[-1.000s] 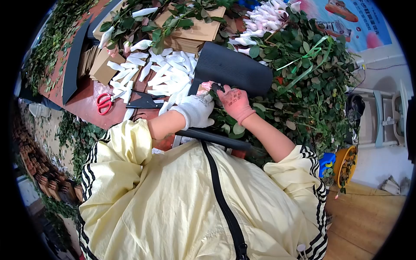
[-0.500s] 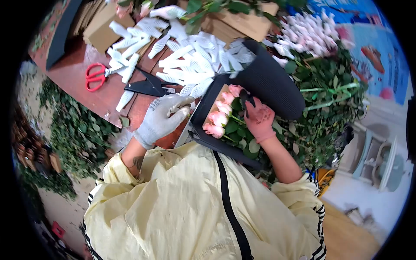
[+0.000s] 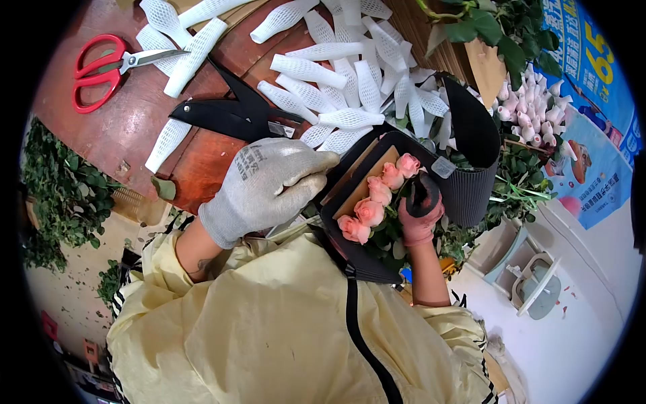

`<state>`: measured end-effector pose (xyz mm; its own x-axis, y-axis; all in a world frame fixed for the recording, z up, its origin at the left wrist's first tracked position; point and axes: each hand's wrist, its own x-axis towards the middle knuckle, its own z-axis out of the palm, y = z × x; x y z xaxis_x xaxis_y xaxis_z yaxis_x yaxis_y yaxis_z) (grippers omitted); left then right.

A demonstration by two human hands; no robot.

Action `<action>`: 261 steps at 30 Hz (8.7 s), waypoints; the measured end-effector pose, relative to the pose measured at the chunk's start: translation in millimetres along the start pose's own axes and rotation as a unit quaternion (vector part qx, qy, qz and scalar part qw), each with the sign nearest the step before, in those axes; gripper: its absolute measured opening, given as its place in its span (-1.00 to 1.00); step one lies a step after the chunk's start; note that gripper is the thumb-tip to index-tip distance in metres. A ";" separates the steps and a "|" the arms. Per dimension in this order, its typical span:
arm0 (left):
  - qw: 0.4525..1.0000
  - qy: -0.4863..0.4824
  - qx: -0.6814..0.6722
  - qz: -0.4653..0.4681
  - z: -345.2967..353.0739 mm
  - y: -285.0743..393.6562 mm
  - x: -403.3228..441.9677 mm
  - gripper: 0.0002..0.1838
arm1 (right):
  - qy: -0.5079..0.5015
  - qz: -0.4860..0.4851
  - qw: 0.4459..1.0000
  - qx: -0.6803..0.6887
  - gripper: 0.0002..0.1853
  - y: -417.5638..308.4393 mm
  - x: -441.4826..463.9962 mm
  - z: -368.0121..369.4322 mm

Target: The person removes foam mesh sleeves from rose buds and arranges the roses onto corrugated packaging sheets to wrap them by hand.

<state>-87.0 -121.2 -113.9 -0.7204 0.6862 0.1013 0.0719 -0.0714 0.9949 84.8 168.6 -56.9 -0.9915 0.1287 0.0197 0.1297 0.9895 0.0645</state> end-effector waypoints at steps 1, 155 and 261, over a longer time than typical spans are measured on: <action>1.000 -0.011 0.001 -0.002 -0.4 -1.0 0.5 -0.72 | 0.012 -0.002 1.000 -0.012 -0.43 1.1 -1.4 0.4; 0.778 -0.433 0.434 0.135 84.0 67.6 43.3 -0.84 | -0.201 -0.109 0.956 0.183 -0.71 -60.5 -16.6 -33.7; 0.772 -0.258 0.569 0.114 86.5 87.3 47.6 -0.54 | -0.026 -0.078 0.990 0.117 -0.70 -36.6 22.3 -57.3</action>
<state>-55.3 -32.2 -22.1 -0.2491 0.9680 -0.0306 0.9281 0.2477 0.2781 58.6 131.4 -1.6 -0.9992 -0.0305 -0.0246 -0.0259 0.9850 -0.1704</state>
